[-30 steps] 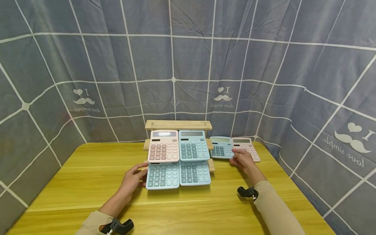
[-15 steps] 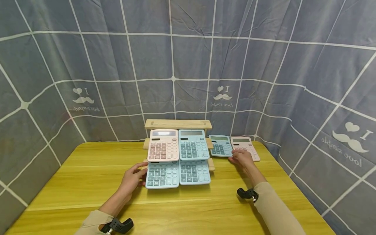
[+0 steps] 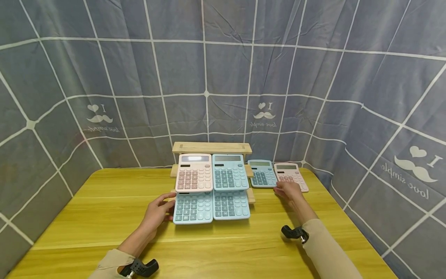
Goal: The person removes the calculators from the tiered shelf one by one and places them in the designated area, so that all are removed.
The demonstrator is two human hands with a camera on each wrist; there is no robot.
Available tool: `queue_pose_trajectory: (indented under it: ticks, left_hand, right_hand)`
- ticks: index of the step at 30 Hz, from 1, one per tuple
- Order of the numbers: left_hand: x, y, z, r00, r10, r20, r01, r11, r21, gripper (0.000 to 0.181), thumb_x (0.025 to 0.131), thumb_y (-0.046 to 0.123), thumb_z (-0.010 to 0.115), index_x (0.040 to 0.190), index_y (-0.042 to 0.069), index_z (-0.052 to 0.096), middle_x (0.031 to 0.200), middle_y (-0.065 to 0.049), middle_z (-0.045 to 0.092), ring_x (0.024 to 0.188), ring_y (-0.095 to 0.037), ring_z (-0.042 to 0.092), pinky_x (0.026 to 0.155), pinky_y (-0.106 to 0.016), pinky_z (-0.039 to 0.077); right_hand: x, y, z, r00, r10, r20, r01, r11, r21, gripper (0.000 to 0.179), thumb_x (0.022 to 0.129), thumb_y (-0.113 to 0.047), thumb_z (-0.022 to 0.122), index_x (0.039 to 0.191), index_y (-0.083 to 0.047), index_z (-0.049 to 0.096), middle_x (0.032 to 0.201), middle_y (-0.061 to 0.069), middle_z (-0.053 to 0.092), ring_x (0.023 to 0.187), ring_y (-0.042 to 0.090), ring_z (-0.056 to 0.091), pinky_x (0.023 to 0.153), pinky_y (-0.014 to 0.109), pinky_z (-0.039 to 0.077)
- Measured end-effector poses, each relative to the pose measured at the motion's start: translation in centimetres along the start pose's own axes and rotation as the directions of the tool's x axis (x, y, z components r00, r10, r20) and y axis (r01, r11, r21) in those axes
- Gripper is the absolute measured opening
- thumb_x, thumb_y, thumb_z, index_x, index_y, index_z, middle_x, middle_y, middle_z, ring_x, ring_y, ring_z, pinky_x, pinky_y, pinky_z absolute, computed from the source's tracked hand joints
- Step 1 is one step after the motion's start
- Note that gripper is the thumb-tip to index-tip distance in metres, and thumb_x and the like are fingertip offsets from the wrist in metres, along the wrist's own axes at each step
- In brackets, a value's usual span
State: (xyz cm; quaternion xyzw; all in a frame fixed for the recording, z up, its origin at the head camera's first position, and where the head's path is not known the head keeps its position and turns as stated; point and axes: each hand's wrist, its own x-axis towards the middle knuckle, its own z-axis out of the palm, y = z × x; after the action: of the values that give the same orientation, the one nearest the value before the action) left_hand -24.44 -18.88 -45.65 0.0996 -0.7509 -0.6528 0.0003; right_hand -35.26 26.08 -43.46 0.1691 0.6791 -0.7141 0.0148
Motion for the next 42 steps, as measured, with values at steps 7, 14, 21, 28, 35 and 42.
queue_pose_trajectory:
  ticks: [7, 14, 21, 28, 35, 42]
  left_hand:
    - [0.1, -0.1, 0.0, 1.0, 0.005, 0.003, -0.005, 1.0, 0.005, 0.04, 0.102, 0.018, 0.056, 0.14, 0.007, 0.056, 0.108, -0.013, 0.064, 0.085, -0.018, 0.061, 0.065, -0.03, 0.057]
    - [0.1, -0.1, 0.0, 1.0, 0.004, 0.002, -0.004, 1.0, 0.004, 0.039, 0.102, 0.017, 0.056, 0.14, 0.008, 0.056, 0.108, -0.013, 0.063, 0.085, -0.019, 0.061, 0.065, -0.029, 0.056]
    - [0.1, -0.1, 0.0, 1.0, 0.005, 0.0, -0.005, 1.0, 0.002, 0.039, 0.102, 0.017, 0.056, 0.14, 0.008, 0.056, 0.108, -0.013, 0.064, 0.085, -0.019, 0.061, 0.065, -0.029, 0.057]
    - [0.0, 0.0, 0.0, 1.0, 0.003, -0.003, -0.003, 1.0, -0.001, 0.039, 0.102, 0.017, 0.056, 0.139, 0.008, 0.057, 0.106, -0.012, 0.065, 0.084, -0.019, 0.061, 0.064, -0.029, 0.056]
    - [0.0, 0.0, 0.0, 1.0, 0.002, -0.005, -0.002, 1.0, 0.004, 0.039, 0.102, 0.018, 0.056, 0.139, 0.008, 0.057, 0.105, -0.012, 0.065, 0.083, -0.018, 0.061, 0.064, -0.029, 0.056]
    - [0.1, 0.1, 0.0, 1.0, 0.002, -0.003, -0.002, 1.0, 0.001, 0.039, 0.102, 0.018, 0.056, 0.139, 0.008, 0.057, 0.105, -0.012, 0.065, 0.083, -0.018, 0.062, 0.064, -0.029, 0.056]
  right_hand:
    - [0.0, 0.4, -0.7, 1.0, -0.014, -0.021, 0.013, 0.997, -0.074, 0.051, 0.097, -0.007, 0.059, 0.14, 0.015, 0.045, 0.112, 0.023, 0.066, 0.076, 0.012, 0.073, 0.078, 0.027, 0.06]
    - [0.0, 0.6, -2.3, 0.989, -0.086, -0.124, 0.078, 0.995, -0.065, 0.048, 0.089, 0.002, 0.06, 0.135, 0.012, 0.053, 0.073, 0.006, 0.07, 0.061, 0.01, 0.07, 0.058, 0.025, 0.06]
    - [0.4, 0.8, -3.9, 0.946, -0.091, -0.31, 0.082, 0.996, -0.042, 0.046, 0.088, -0.001, 0.064, 0.132, 0.008, 0.059, 0.074, 0.006, 0.066, 0.055, 0.008, 0.067, 0.053, 0.025, 0.058]
    - [0.7, 0.8, -5.0, 0.904, -0.087, -0.42, 0.098, 0.995, 0.004, 0.042, 0.088, 0.0, 0.064, 0.129, 0.006, 0.059, 0.069, 0.001, 0.061, 0.053, 0.01, 0.067, 0.052, 0.026, 0.058]
    - [1.1, 1.0, -5.9, 0.886, -0.078, -0.457, 0.085, 0.996, -0.005, 0.055, 0.091, 0.0, 0.062, 0.144, 0.003, 0.049, 0.099, 0.014, 0.063, 0.051, 0.008, 0.064, 0.051, 0.025, 0.057]
    - [1.6, 1.2, -6.5, 0.932, -0.03, -0.361, 0.01, 0.998, -0.055, 0.069, 0.092, -0.002, 0.058, 0.156, -0.003, 0.033, 0.14, 0.027, 0.05, 0.056, 0.005, 0.065, 0.058, 0.024, 0.059]
